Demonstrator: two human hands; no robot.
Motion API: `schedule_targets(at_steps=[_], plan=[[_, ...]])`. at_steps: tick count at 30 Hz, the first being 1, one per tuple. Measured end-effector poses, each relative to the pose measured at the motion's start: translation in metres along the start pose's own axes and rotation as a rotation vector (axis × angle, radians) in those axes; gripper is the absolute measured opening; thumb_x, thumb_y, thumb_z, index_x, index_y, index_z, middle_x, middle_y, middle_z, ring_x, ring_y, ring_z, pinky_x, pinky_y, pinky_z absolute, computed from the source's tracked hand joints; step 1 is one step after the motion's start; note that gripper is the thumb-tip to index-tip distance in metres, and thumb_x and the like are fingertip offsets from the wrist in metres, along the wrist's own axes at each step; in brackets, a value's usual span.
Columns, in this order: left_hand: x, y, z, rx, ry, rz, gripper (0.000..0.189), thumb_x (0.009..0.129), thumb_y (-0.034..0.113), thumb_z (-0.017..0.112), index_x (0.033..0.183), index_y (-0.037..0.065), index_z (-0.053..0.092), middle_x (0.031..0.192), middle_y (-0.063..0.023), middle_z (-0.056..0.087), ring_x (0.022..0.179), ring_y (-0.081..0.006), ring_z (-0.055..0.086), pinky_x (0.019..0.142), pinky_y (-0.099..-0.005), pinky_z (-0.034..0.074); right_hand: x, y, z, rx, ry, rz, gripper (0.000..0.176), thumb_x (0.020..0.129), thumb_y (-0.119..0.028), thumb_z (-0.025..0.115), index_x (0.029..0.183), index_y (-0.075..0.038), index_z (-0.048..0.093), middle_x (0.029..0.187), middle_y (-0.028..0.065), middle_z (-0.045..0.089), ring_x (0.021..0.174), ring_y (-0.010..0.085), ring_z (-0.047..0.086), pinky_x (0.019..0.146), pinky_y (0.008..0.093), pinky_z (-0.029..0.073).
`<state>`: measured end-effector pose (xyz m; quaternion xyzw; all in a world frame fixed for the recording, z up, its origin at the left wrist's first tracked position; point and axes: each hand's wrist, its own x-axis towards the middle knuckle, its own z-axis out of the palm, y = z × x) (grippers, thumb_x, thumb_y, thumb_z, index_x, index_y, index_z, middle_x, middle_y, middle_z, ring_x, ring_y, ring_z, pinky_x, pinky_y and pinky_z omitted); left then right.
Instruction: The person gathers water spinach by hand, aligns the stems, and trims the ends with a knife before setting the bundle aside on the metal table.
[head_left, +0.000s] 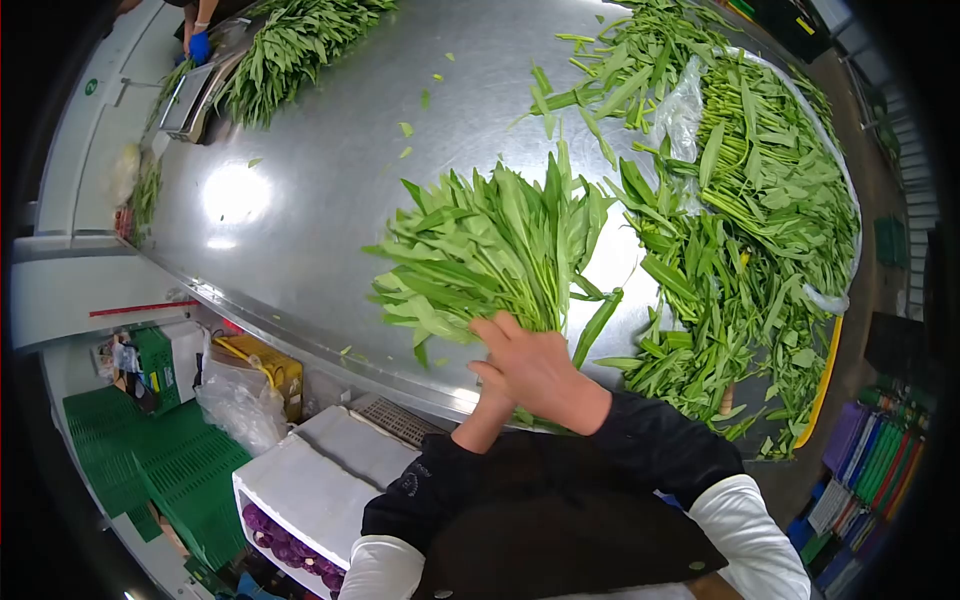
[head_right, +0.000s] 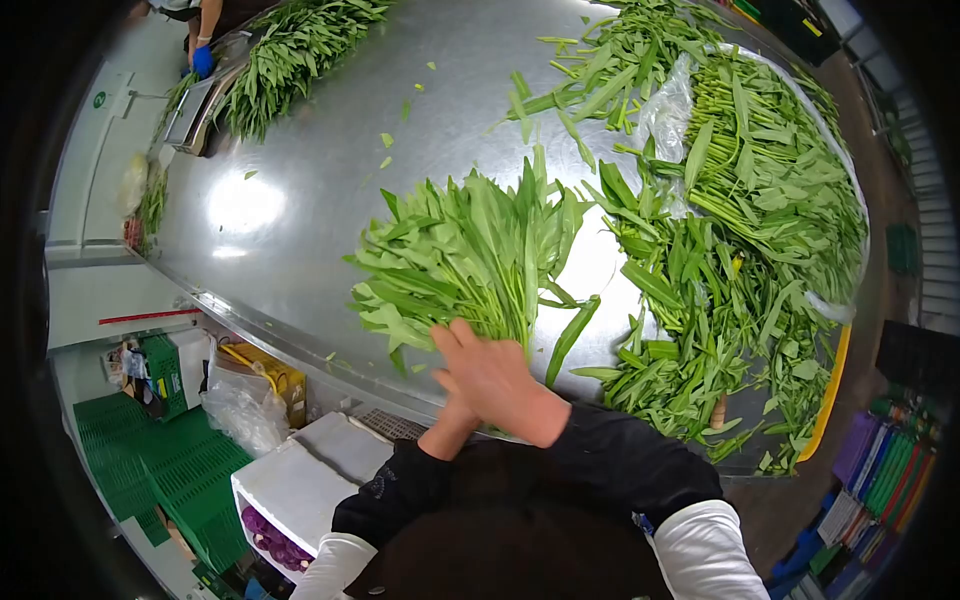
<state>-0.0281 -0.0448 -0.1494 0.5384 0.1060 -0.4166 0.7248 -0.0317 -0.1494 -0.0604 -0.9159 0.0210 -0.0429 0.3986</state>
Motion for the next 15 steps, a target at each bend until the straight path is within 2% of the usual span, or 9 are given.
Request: schedule_targets(at_steps=[2,5,7,8,9,10,11,13,15], plan=[[-0.001,-0.004,0.002,-0.001,-0.007,-0.011,0.044,0.071,-0.001,0.069,0.112,0.003,0.054,0.103,-0.0049,0.059,0.091,-0.0140,0.058,0.077,-0.0285,0.048,0.009,-0.002,0.009,-0.149,-0.011,0.036,0.027,0.077,-0.020,0.067,0.099,-0.007,0.059,0.085,0.0080,0.057,0.060,0.0260,0.061,0.051,0.0345,0.046],[-0.001,0.000,0.007,-0.017,-0.034,-0.034,0.046,0.073,0.001,0.069,0.115,0.004,0.052,0.108,-0.0047,0.057,0.094,-0.0134,0.057,0.079,-0.0287,0.047,0.015,0.010,0.021,-0.307,-0.178,0.052,0.023,0.078,-0.021,0.066,0.096,-0.007,0.060,0.086,0.0081,0.058,0.066,0.0271,0.062,0.054,0.0342,0.047],[-0.003,0.005,0.008,-0.047,-0.035,-0.068,0.047,0.073,0.001,0.068,0.117,0.004,0.051,0.110,-0.0045,0.056,0.096,-0.0131,0.056,0.080,-0.0288,0.047,0.003,0.019,0.011,0.132,0.001,-0.033,0.021,0.077,-0.014,0.066,0.095,-0.005,0.059,0.092,0.0096,0.060,0.069,0.0235,0.064,0.058,0.0318,0.048],[-0.002,0.008,0.010,-0.063,-0.031,-0.087,0.048,0.074,0.002,0.068,0.118,0.004,0.050,0.112,-0.0044,0.056,0.098,-0.0129,0.055,0.081,-0.0289,0.046,-0.002,0.021,0.005,0.126,-0.005,-0.041,0.021,0.077,-0.014,0.066,0.095,-0.005,0.059,0.092,0.0096,0.060,0.069,0.0235,0.064,0.058,0.0318,0.048],[-0.002,0.013,0.012,-0.080,-0.007,-0.105,0.048,0.074,0.002,0.068,0.119,0.004,0.050,0.113,-0.0044,0.055,0.099,-0.0127,0.055,0.081,-0.0289,0.046,-0.009,0.021,-0.002,0.317,0.014,-0.002,0.018,0.080,-0.009,0.064,0.095,-0.003,0.057,0.095,0.0105,0.061,0.071,0.0202,0.064,0.061,0.0294,0.049],[0.001,0.019,0.015,-0.095,0.048,-0.122,0.045,0.067,-0.005,0.070,0.108,0.004,0.056,0.096,-0.0027,0.059,0.090,-0.0122,0.057,0.079,-0.0264,0.047,-0.016,0.022,-0.006,0.510,0.033,0.042,0.016,0.082,-0.004,0.062,0.096,-0.001,0.056,0.098,0.0113,0.062,0.074,0.0169,0.065,0.064,0.0271,0.051],[0.001,0.018,0.011,-0.100,0.050,-0.118,0.045,0.067,-0.005,0.070,0.108,0.004,0.056,0.096,-0.0027,0.059,0.090,-0.0122,0.057,0.079,-0.0264,0.047,-0.023,0.026,-0.003,0.507,0.028,0.037,0.016,0.082,-0.004,0.062,0.096,-0.001,0.056,0.098,0.0113,0.062,0.074,0.0169,0.065,0.064,0.0271,0.051],[-0.001,0.022,-0.001,0.164,-0.280,-0.104,0.047,0.078,0.005,0.062,0.122,0.008,0.047,0.113,-0.0020,0.053,0.105,-0.0106,0.050,0.085,-0.0280,0.043,-0.032,0.033,0.006,1.103,0.104,0.453,0.011,0.088,0.001,0.056,0.098,0.002,0.052,0.102,0.0117,0.062,0.080,0.0126,0.064,0.070,0.0239,0.051],[-0.006,0.024,-0.007,0.133,-0.341,-0.069,0.051,0.078,0.007,0.061,0.126,0.007,0.044,0.113,-0.0040,0.054,0.106,-0.0139,0.051,0.091,-0.0310,0.043,-0.033,0.036,0.003,1.098,0.123,0.450,0.008,0.092,0.000,0.051,0.099,0.002,0.050,0.100,0.0118,0.063,0.083,0.0134,0.064,0.072,0.0234,0.052]])
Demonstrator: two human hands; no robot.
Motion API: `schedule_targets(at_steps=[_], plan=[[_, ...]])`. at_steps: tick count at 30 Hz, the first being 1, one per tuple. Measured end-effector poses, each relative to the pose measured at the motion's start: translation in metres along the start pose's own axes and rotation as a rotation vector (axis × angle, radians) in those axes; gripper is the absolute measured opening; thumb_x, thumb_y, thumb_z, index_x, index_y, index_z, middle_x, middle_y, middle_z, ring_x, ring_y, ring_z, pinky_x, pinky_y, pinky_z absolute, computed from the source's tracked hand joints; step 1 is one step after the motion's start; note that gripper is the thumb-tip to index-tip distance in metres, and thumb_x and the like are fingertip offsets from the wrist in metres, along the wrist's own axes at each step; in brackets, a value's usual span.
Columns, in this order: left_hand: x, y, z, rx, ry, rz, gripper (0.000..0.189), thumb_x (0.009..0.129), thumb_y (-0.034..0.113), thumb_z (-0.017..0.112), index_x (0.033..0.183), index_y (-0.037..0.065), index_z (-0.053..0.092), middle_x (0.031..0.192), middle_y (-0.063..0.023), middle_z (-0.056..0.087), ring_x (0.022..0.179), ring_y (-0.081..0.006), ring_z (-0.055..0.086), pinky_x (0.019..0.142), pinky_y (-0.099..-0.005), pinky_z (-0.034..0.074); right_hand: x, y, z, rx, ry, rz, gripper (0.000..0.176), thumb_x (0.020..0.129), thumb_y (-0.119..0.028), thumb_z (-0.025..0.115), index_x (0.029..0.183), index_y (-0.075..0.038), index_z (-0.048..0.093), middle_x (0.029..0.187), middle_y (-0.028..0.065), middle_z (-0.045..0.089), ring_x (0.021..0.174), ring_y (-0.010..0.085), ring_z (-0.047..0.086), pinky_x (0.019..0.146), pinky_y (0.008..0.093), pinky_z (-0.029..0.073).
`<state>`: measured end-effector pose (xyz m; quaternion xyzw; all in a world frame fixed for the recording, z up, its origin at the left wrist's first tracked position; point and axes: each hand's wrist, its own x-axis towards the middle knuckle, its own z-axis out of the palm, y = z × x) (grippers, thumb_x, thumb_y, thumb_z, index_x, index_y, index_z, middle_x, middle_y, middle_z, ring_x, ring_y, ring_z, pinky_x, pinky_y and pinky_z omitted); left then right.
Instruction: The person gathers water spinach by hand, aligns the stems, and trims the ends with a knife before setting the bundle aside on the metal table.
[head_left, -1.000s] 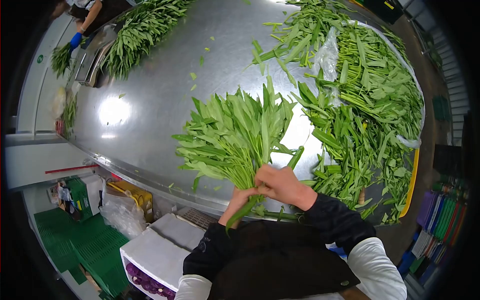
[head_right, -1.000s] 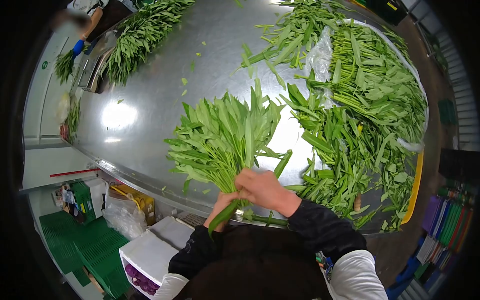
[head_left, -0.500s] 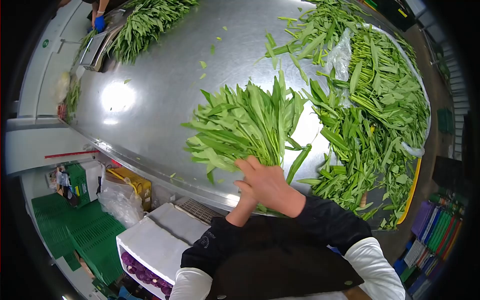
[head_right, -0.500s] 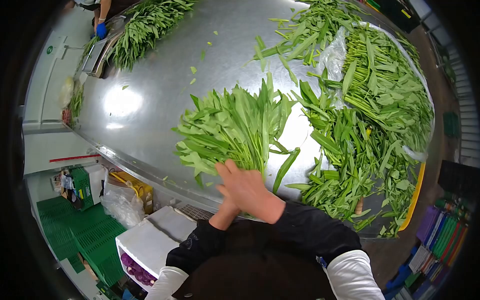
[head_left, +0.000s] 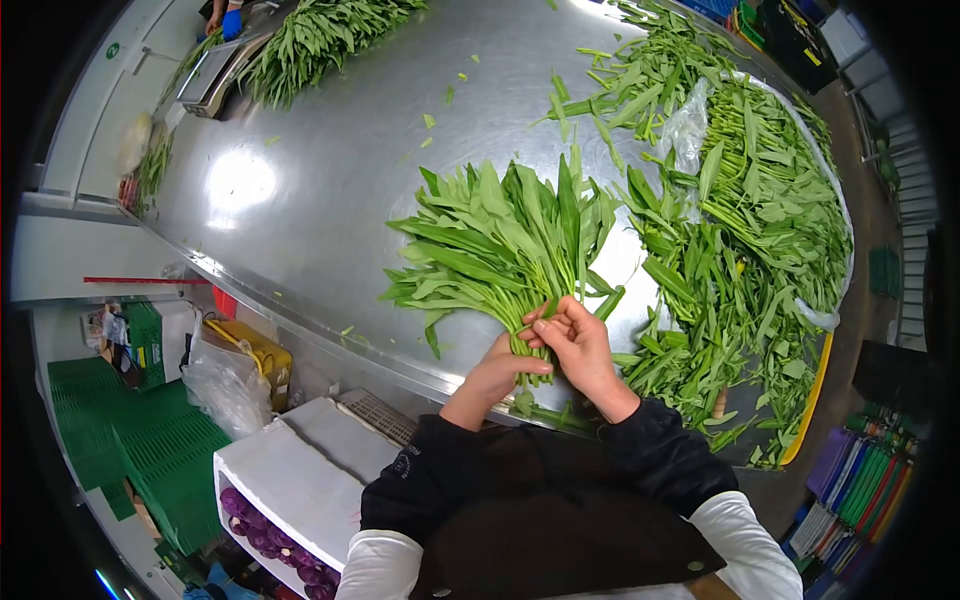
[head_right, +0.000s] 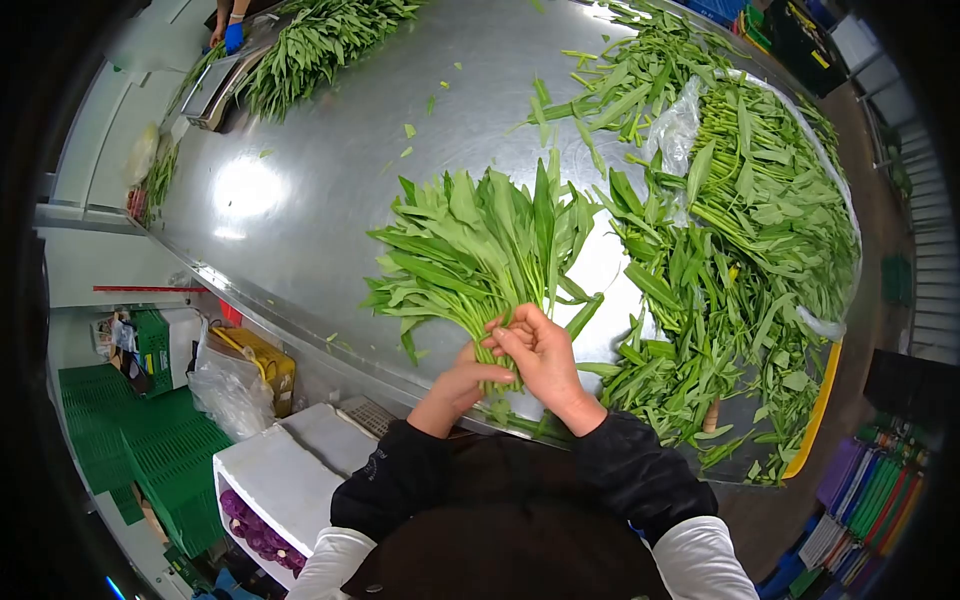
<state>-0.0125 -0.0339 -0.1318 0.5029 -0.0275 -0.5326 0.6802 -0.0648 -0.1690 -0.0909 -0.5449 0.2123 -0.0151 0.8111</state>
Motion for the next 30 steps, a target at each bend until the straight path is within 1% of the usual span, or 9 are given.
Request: schedule_targets(at_steps=[3,9,12,14,16,18,21,26,30], plan=[[0.006,-0.009,-0.013,-0.637,-0.077,-0.006,0.045,0.091,0.029,0.050,0.129,0.006,0.043,0.113,-0.0109,0.057,0.109,-0.0242,0.055,0.096,-0.0379,0.043,-0.001,-0.005,0.002,0.014,-0.002,-0.058,0.008,0.091,-0.001,0.054,0.097,0.003,0.051,0.095,0.0103,0.064,0.081,0.0141,0.065,0.070,0.0235,0.052],[0.016,0.005,0.010,-0.569,0.144,-0.156,0.062,0.095,0.055,0.032,0.126,0.004,0.048,0.109,-0.0131,0.060,0.095,-0.0252,0.061,0.082,-0.0385,0.051,-0.019,-0.004,-0.006,-0.725,-0.382,-0.598,0.014,0.085,-0.008,0.063,0.097,-0.004,0.059,0.089,0.0089,0.063,0.079,0.0240,0.064,0.068,0.0334,0.051],[0.009,0.014,0.013,-0.475,0.005,-0.213,0.071,0.095,0.060,0.022,0.125,0.001,0.048,0.104,-0.0181,0.062,0.091,-0.0313,0.063,0.079,-0.0417,0.053,-0.041,-0.004,0.013,-0.608,-0.603,-0.681,0.019,0.086,-0.008,0.060,0.105,-0.008,0.061,0.099,0.0073,0.063,0.087,0.0265,0.062,0.074,0.0332,0.050],[0.011,0.015,0.019,-0.428,0.218,-0.252,0.072,0.095,0.059,0.021,0.125,0.000,0.047,0.105,-0.0196,0.062,0.089,-0.0317,0.063,0.077,-0.0415,0.053,-0.057,-0.008,0.023,-0.476,-0.695,-0.550,0.021,0.085,-0.007,0.061,0.106,-0.006,0.061,0.095,0.0068,0.064,0.087,0.0251,0.063,0.074,0.0314,0.051],[0.012,0.009,0.013,-0.416,0.163,-0.240,0.072,0.095,0.059,0.021,0.127,-0.001,0.045,0.110,-0.0194,0.060,0.095,-0.0320,0.062,0.081,-0.0434,0.052,-0.061,-0.010,0.014,-0.467,-0.529,-0.494,0.017,0.083,-0.005,0.062,0.100,-0.005,0.061,0.093,0.0061,0.064,0.084,0.0233,0.063,0.074,0.0309,0.050],[0.010,0.006,0.011,-0.467,0.204,-0.246,0.071,0.095,0.058,0.022,0.129,-0.001,0.044,0.117,-0.0193,0.057,0.103,-0.0332,0.060,0.085,-0.0465,0.051,-0.063,-0.011,-0.004,-0.240,-0.098,-0.223,0.004,0.082,-0.002,0.060,0.085,-0.003,0.062,0.091,0.0077,0.066,0.081,0.0197,0.065,0.073,0.0303,0.052],[0.009,-0.014,0.001,-0.491,0.137,-0.193,0.066,0.096,0.054,0.026,0.132,0.000,0.041,0.124,-0.0207,0.053,0.110,-0.0357,0.056,0.088,-0.0505,0.049,-0.033,-0.024,-0.045,0.578,0.593,-0.184,0.028,0.096,-0.016,0.048,0.118,0.000,0.042,0.088,0.0098,0.062,0.063,0.0189,0.060,0.062,0.0296,0.051],[0.005,-0.011,0.004,-0.266,0.103,-0.094,0.051,0.081,0.014,0.066,0.126,0.000,0.045,0.111,-0.0171,0.059,0.099,-0.0310,0.061,0.079,-0.0438,0.054,-0.028,-0.015,-0.061,-0.348,0.158,0.277,0.031,0.088,-0.021,0.063,0.112,-0.003,0.054,0.092,0.0035,0.058,0.057,0.0067,0.054,0.048,0.0204,0.042],[0.009,-0.001,0.009,-0.182,0.112,-0.096,0.045,0.068,-0.001,0.071,0.110,-0.002,0.055,0.093,-0.0110,0.064,0.078,-0.0223,0.064,0.069,-0.0342,0.053,-0.024,0.001,-0.039,-0.227,0.108,0.146,0.015,0.081,-0.008,0.070,0.090,-0.002,0.061,0.070,-0.0029,0.060,0.055,0.0016,0.051,0.050,0.0185,0.040]])
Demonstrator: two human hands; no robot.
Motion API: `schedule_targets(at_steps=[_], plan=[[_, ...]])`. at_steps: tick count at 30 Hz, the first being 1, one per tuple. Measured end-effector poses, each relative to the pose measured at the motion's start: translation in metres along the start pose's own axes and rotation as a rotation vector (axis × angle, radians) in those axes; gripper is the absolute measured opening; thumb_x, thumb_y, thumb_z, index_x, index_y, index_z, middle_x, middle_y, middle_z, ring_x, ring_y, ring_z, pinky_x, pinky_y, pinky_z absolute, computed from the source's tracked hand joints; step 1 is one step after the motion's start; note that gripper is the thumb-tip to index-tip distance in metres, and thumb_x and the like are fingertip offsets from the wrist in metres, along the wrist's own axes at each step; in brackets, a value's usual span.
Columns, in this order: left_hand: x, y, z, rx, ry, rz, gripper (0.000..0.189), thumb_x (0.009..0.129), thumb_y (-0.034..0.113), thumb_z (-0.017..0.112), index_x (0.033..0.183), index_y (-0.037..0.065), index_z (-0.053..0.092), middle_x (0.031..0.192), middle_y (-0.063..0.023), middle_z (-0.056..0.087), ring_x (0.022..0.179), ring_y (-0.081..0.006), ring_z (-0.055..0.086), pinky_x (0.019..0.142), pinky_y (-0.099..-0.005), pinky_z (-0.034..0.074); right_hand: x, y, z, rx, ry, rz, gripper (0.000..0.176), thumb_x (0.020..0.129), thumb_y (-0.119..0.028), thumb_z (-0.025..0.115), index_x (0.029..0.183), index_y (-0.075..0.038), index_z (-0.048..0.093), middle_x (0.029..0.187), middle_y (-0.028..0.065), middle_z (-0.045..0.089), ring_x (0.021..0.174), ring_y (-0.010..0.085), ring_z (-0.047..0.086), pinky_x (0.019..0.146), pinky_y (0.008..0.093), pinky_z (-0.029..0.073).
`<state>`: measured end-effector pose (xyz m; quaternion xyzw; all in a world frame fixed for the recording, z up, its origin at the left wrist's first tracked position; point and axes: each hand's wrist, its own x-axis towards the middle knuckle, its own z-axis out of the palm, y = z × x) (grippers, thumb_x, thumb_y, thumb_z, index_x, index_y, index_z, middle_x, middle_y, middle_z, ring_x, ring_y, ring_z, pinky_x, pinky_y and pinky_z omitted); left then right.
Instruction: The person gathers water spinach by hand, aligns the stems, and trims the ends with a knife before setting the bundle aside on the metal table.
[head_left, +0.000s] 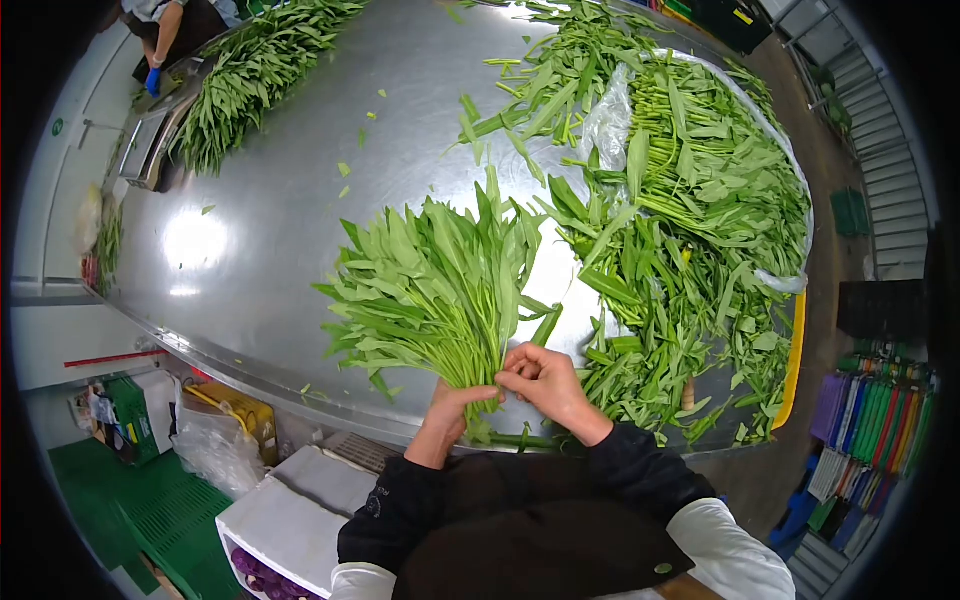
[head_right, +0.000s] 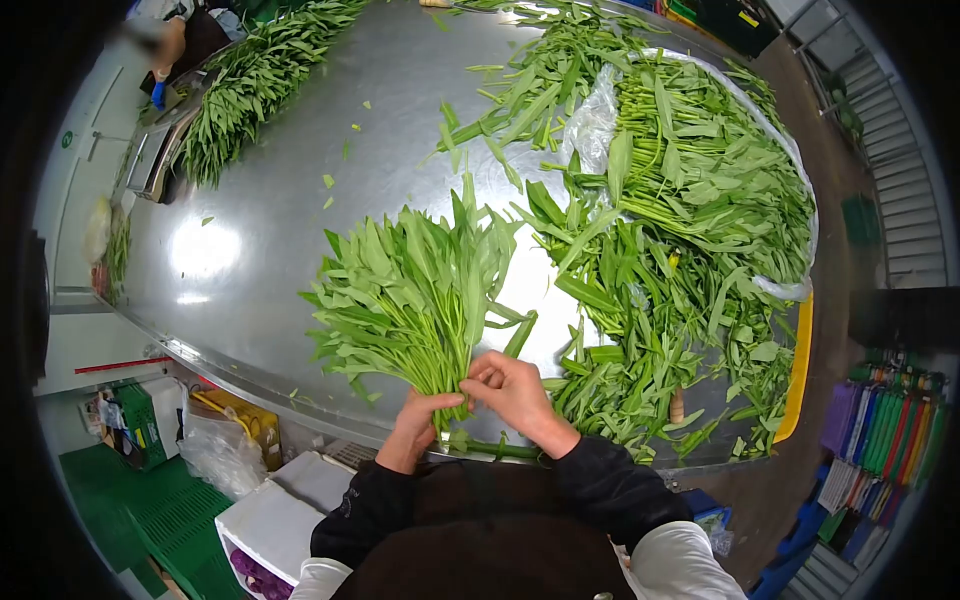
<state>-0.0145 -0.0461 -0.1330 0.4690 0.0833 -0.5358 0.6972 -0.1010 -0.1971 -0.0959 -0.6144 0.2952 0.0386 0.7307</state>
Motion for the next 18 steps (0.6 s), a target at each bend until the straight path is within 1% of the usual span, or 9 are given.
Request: schedule_targets(at_steps=[2,4,7,9,10,12,14,17,18], plan=[[-0.001,0.001,0.002,0.025,0.023,0.019,0.038,0.065,-0.001,0.072,0.101,-0.002,0.059,0.084,-0.0087,0.065,0.070,-0.0206,0.063,0.063,-0.0315,0.051,-0.001,0.000,0.002,-0.035,-0.006,-0.009,0.015,0.080,-0.008,0.070,0.089,-0.001,0.060,0.068,0.0002,0.062,0.056,0.0032,0.054,0.050,0.0200,0.041],[-0.002,0.003,0.006,0.019,0.048,0.010,0.038,0.064,-0.001,0.071,0.100,-0.002,0.060,0.084,-0.0087,0.065,0.070,-0.0203,0.063,0.063,-0.0314,0.050,-0.001,0.000,0.000,-0.074,-0.009,-0.018,0.014,0.080,-0.009,0.070,0.087,-0.001,0.060,0.066,0.0033,0.064,0.057,0.0047,0.057,0.049,0.0215,0.042],[-0.003,0.002,0.004,0.011,0.080,-0.011,0.039,0.062,-0.002,0.071,0.100,-0.002,0.060,0.084,-0.0086,0.065,0.071,-0.0201,0.063,0.064,-0.0315,0.050,0.000,-0.002,-0.006,-0.266,-0.136,-0.085,0.014,0.082,-0.010,0.068,0.085,-0.001,0.058,0.069,0.0075,0.064,0.061,0.0134,0.063,0.050,0.0266,0.044],[-0.002,-0.001,0.000,0.008,0.087,-0.019,0.039,0.062,-0.003,0.070,0.100,-0.002,0.060,0.085,-0.0086,0.065,0.072,-0.0202,0.063,0.065,-0.0317,0.050,0.002,-0.006,-0.007,-0.512,-0.171,-0.339,0.014,0.086,-0.013,0.063,0.088,-0.003,0.054,0.071,0.0094,0.061,0.059,0.0195,0.060,0.050,0.0285,0.045],[-0.002,-0.002,-0.001,-0.002,0.109,-0.013,0.039,0.062,-0.003,0.070,0.100,-0.001,0.060,0.086,-0.0088,0.065,0.072,-0.0204,0.063,0.065,-0.0321,0.050,0.000,-0.005,-0.005,-0.508,-0.174,-0.344,0.014,0.086,-0.013,0.063,0.088,-0.003,0.054,0.071,0.0094,0.061,0.059,0.0195,0.060,0.050,0.0285,0.045],[-0.002,-0.002,0.001,-0.010,0.136,0.001,0.039,0.063,-0.002,0.071,0.100,-0.001,0.060,0.087,-0.0089,0.065,0.072,-0.0206,0.063,0.066,-0.0325,0.050,-0.008,-0.001,0.002,-0.778,-0.068,-0.522,0.014,0.087,-0.014,0.059,0.090,-0.004,0.050,0.074,0.0130,0.058,0.062,0.0274,0.060,0.051,0.0332,0.045],[-0.004,0.000,0.007,-0.032,0.183,-0.028,0.039,0.063,-0.002,0.071,0.100,-0.001,0.060,0.089,-0.0099,0.065,0.073,-0.0211,0.063,0.067,-0.0332,0.050,-0.009,0.015,0.004,-0.727,-0.035,-0.612,0.014,0.090,-0.014,0.057,0.089,-0.005,0.046,0.072,0.0099,0.055,0.055,0.0228,0.057,0.048,0.0319,0.043],[-0.003,0.001,0.003,-0.094,0.081,-0.067,0.038,0.065,-0.004,0.070,0.100,-0.002,0.058,0.088,-0.0110,0.065,0.072,-0.0225,0.063,0.066,-0.0341,0.051,-0.008,0.001,0.006,0.302,0.292,-0.234,0.012,0.096,-0.016,0.045,0.090,-0.005,0.041,0.074,0.0054,0.051,0.048,0.0120,0.052,0.049,0.0245,0.044],[-0.002,-0.003,0.001,-0.128,0.028,-0.077,0.037,0.065,-0.005,0.070,0.100,-0.002,0.058,0.087,-0.0112,0.064,0.072,-0.0229,0.063,0.066,-0.0343,0.051,0.003,0.002,-0.005,0.413,0.402,-0.179,0.015,0.096,-0.017,0.044,0.102,-0.003,0.043,0.077,0.0068,0.054,0.052,0.0134,0.054,0.051,0.0240,0.045]])
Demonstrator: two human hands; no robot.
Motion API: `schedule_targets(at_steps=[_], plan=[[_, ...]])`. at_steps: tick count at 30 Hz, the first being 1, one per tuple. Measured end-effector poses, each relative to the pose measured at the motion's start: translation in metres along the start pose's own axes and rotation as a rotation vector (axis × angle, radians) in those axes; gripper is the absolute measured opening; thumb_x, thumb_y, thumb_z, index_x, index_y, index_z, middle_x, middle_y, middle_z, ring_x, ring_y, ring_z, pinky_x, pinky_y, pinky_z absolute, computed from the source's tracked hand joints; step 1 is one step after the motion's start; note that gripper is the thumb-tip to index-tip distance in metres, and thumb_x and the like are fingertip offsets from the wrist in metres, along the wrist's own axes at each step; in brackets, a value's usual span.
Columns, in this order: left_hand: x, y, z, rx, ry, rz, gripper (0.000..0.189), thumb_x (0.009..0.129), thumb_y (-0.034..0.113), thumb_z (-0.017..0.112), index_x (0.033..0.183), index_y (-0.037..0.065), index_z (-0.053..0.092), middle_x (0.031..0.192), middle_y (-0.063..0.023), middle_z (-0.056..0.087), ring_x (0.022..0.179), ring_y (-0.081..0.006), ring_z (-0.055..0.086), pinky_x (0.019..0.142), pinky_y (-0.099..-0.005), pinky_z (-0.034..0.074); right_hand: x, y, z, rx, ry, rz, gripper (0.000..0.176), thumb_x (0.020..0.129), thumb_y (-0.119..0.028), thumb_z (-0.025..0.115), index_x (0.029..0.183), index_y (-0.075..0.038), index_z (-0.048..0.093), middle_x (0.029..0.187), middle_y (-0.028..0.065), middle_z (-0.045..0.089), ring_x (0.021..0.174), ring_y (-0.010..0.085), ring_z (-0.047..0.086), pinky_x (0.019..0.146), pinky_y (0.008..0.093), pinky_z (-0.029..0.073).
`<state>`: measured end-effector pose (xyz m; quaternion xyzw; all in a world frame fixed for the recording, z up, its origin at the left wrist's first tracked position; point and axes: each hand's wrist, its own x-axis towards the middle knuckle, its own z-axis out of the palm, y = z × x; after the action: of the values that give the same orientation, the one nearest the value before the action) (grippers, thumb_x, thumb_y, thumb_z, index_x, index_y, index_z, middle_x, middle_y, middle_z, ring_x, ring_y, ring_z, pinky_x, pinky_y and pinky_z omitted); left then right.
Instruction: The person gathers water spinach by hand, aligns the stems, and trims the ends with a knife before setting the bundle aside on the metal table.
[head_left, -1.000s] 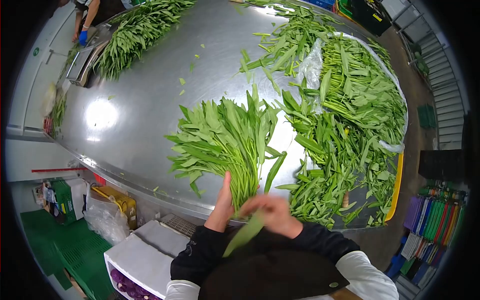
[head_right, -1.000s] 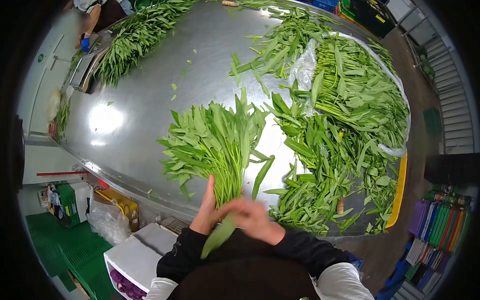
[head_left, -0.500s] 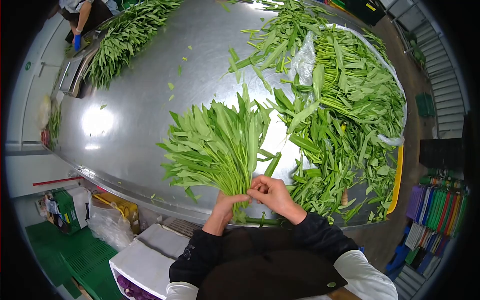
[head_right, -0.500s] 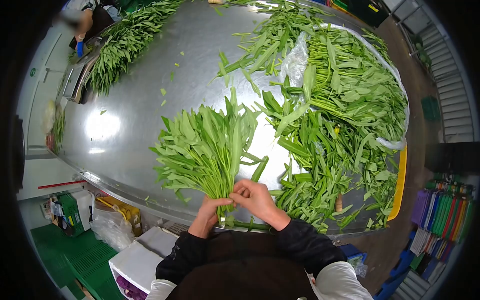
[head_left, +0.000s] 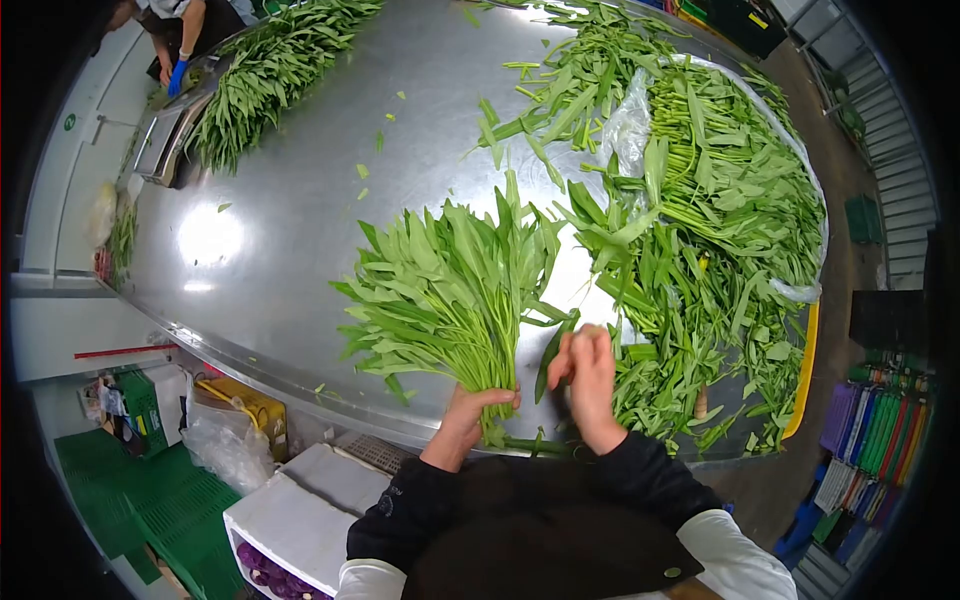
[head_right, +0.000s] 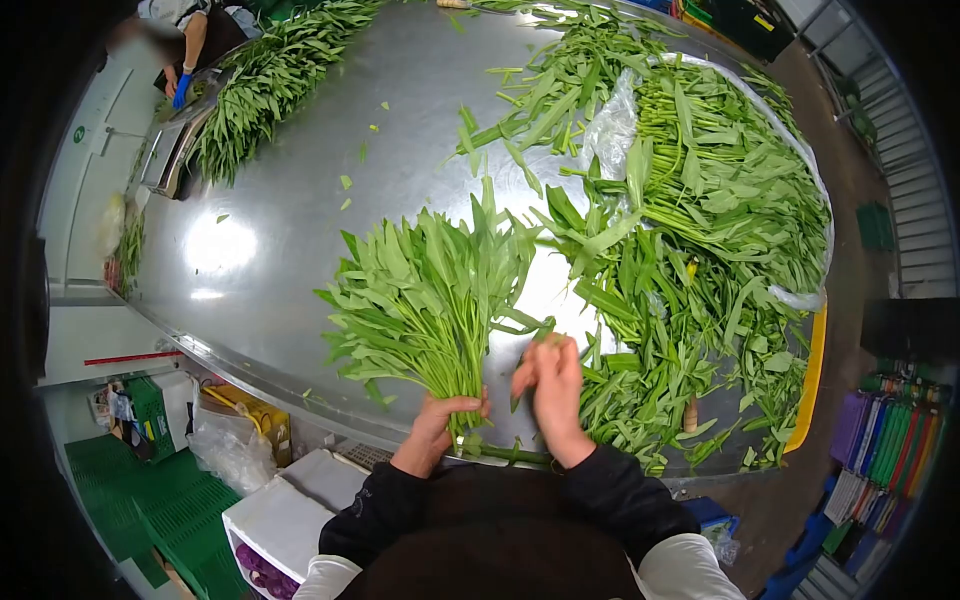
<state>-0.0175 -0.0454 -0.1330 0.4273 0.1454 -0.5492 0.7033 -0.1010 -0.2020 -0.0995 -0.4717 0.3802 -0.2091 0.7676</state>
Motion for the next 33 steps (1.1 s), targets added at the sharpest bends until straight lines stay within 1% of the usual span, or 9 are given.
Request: schedule_targets(at_steps=[2,4,6,8,10,13,16,24,33], plan=[[0.002,-0.004,-0.004,0.048,0.018,-0.007,0.040,0.065,-0.004,0.070,0.103,-0.002,0.057,0.086,-0.0116,0.064,0.074,-0.0236,0.062,0.066,-0.0356,0.051,0.016,-0.003,-0.001,-0.104,0.001,0.150,0.031,0.095,-0.022,0.051,0.115,0.001,0.045,0.079,0.0076,0.059,0.059,0.0137,0.056,0.054,0.0262,0.046],[0.004,-0.003,-0.004,0.098,0.037,-0.007,0.042,0.065,-0.003,0.071,0.105,-0.001,0.057,0.086,-0.0120,0.063,0.075,-0.0244,0.062,0.067,-0.0368,0.052,0.021,0.019,-0.007,-0.595,-0.387,-0.107,0.035,0.094,-0.024,0.054,0.117,0.002,0.048,0.085,0.0092,0.060,0.064,0.0127,0.058,0.056,0.0275,0.047],[0.002,-0.002,-0.002,0.105,0.011,0.048,0.042,0.066,-0.002,0.071,0.105,-0.002,0.057,0.086,-0.0115,0.063,0.075,-0.0235,0.062,0.067,-0.0360,0.051,0.016,0.023,0.002,-0.579,-0.426,-0.042,0.033,0.092,-0.024,0.057,0.111,0.003,0.051,0.085,0.0083,0.062,0.065,0.0118,0.058,0.059,0.0269,0.048],[0.003,-0.002,-0.005,0.155,-0.006,0.090,0.042,0.066,-0.003,0.070,0.106,-0.002,0.057,0.088,-0.0109,0.063,0.077,-0.0229,0.062,0.070,-0.0356,0.052,0.020,0.019,0.012,-0.466,-0.620,0.301,0.034,0.091,-0.022,0.058,0.112,0.004,0.051,0.082,0.0072,0.062,0.066,0.0128,0.059,0.060,0.0265,0.048],[0.001,0.005,-0.001,0.209,-0.024,0.131,0.043,0.066,-0.004,0.069,0.108,-0.002,0.057,0.090,-0.0103,0.063,0.079,-0.0222,0.063,0.072,-0.0352,0.052,0.014,0.022,0.024,-0.448,-0.588,0.305,0.033,0.092,-0.020,0.057,0.114,0.004,0.050,0.080,0.0075,0.062,0.067,0.0137,0.058,0.060,0.0262,0.047],[-0.015,0.019,0.020,0.324,0.120,0.349,0.044,0.068,-0.006,0.068,0.110,-0.002,0.056,0.097,-0.0092,0.063,0.087,-0.0208,0.063,0.078,-0.0343,0.051,-0.007,0.003,0.041,-0.413,-0.358,-0.109,0.024,0.092,-0.016,0.054,0.108,0.002,0.052,0.072,0.0022,0.052,0.063,0.0073,0.044,0.056,0.0244,0.039],[-0.019,0.021,0.024,0.453,0.143,0.461,0.046,0.069,-0.008,0.066,0.113,-0.001,0.056,0.104,-0.0093,0.062,0.093,-0.0206,0.062,0.082,-0.0338,0.051,-0.014,0.007,0.045,-0.375,-0.236,-0.227,0.026,0.093,-0.017,0.054,0.110,0.002,0.052,0.079,0.0080,0.060,0.067,0.0124,0.054,0.061,0.0279,0.045],[0.003,-0.004,-0.019,-0.165,0.169,0.016,0.044,0.081,0.006,0.063,0.123,0.001,0.049,0.108,-0.0124,0.061,0.098,-0.0275,0.062,0.081,-0.0458,0.053,0.011,0.052,0.021,-0.293,-0.289,0.363,0.026,0.097,-0.025,0.048,0.103,-0.001,0.057,0.077,-0.0007,0.058,0.065,0.0053,0.049,0.057,0.0246,0.043],[0.005,0.004,-0.008,-0.065,0.039,-0.010,0.048,0.072,-0.004,0.067,0.117,0.001,0.051,0.104,-0.0106,0.060,0.089,-0.0250,0.063,0.071,-0.0413,0.057,0.020,0.034,0.022,-1.037,-0.352,-0.198,0.034,0.092,-0.034,0.053,0.097,0.000,0.056,0.071,0.0187,0.061,0.060,0.0284,0.061,0.055,0.0363,0.046]])
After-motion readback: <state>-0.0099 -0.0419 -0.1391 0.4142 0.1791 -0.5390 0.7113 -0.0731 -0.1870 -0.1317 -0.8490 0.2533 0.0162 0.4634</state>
